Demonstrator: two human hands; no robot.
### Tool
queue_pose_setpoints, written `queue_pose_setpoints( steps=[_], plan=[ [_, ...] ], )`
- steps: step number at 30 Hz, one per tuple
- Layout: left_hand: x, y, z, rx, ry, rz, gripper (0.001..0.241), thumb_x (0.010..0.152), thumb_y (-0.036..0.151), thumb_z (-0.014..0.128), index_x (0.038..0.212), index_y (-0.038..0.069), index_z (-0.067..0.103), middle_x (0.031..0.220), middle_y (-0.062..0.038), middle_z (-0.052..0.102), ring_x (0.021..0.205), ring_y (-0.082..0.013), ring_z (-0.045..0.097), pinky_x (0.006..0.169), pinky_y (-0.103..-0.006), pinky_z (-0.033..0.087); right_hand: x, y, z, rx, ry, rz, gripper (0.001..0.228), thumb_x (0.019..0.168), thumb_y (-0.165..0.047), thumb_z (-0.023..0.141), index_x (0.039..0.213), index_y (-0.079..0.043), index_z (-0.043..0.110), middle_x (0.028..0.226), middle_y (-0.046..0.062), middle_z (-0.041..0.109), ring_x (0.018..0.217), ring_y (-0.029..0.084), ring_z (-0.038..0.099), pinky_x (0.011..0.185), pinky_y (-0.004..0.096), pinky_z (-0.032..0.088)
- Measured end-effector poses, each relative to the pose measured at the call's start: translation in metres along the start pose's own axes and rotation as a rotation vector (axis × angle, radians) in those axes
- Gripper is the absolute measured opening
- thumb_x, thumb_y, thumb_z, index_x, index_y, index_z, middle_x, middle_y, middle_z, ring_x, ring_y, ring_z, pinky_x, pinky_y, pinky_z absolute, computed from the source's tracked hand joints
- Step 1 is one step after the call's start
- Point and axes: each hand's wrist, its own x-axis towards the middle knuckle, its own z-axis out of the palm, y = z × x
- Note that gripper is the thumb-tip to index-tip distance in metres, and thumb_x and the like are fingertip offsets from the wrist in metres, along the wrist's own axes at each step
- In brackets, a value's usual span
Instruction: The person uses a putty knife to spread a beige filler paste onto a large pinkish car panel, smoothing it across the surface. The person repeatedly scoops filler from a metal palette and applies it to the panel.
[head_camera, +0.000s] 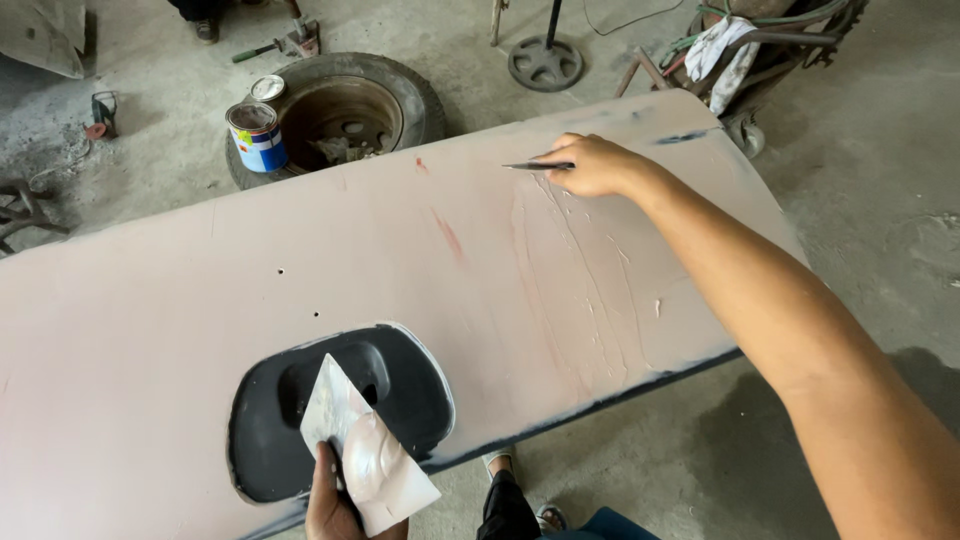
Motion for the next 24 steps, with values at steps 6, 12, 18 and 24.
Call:
queue_pose_setpoints(
  steps=[6,12,18,24],
  plan=[
    [0.010,0.005,0.013,0.020,0.043,-0.012,0.061,0.102,0.044,0.039,0.145,0.001,0.046,0.139,-0.016,0.060,0.128,-0.0306,0.058,0.110,-0.0538,0.043,0.043,-0.005,0.005,-0.100,-0.090,0.075,0.040,0.095,-0.034,0.062,0.134,-0.029,0.067,0.140,0.007,0.057,0.127,0.031,0.054,0.103,0.042,0.045],
    [0.003,0.001,0.025,0.005,0.057,-0.009,0.059,0.104,0.044,0.040,0.145,0.003,0.047,0.138,-0.012,0.058,0.127,-0.0290,0.058,0.110,-0.0503,0.043,-0.009,-0.044,-0.002,-0.090,-0.173,0.055,0.041,0.091,-0.034,0.064,0.132,-0.040,0.067,0.133,0.003,0.060,0.124,0.026,0.056,0.105,0.041,0.046],
    [-0.014,-0.009,0.036,0.026,0.067,-0.041,0.057,0.102,0.042,0.040,0.142,0.003,0.050,0.135,-0.012,0.062,0.127,-0.0284,0.057,0.110,-0.0481,0.042,-0.128,-0.088,0.022,-0.135,-0.109,-0.051,0.051,0.081,-0.020,0.071,0.129,-0.036,0.067,0.138,-0.004,0.057,0.132,0.023,0.047,0.111,0.044,0.041],
    [-0.030,-0.022,0.024,0.012,-0.097,-0.053,0.052,0.103,0.039,0.044,0.142,0.005,0.051,0.134,-0.010,0.064,0.124,-0.0252,0.060,0.106,-0.0442,0.045,-0.246,-0.112,0.077,-0.175,-0.067,-0.125,0.076,0.072,-0.008,0.075,0.142,-0.035,0.059,0.148,0.000,0.049,0.139,0.031,0.033,0.116,0.057,0.022]
  ],
)
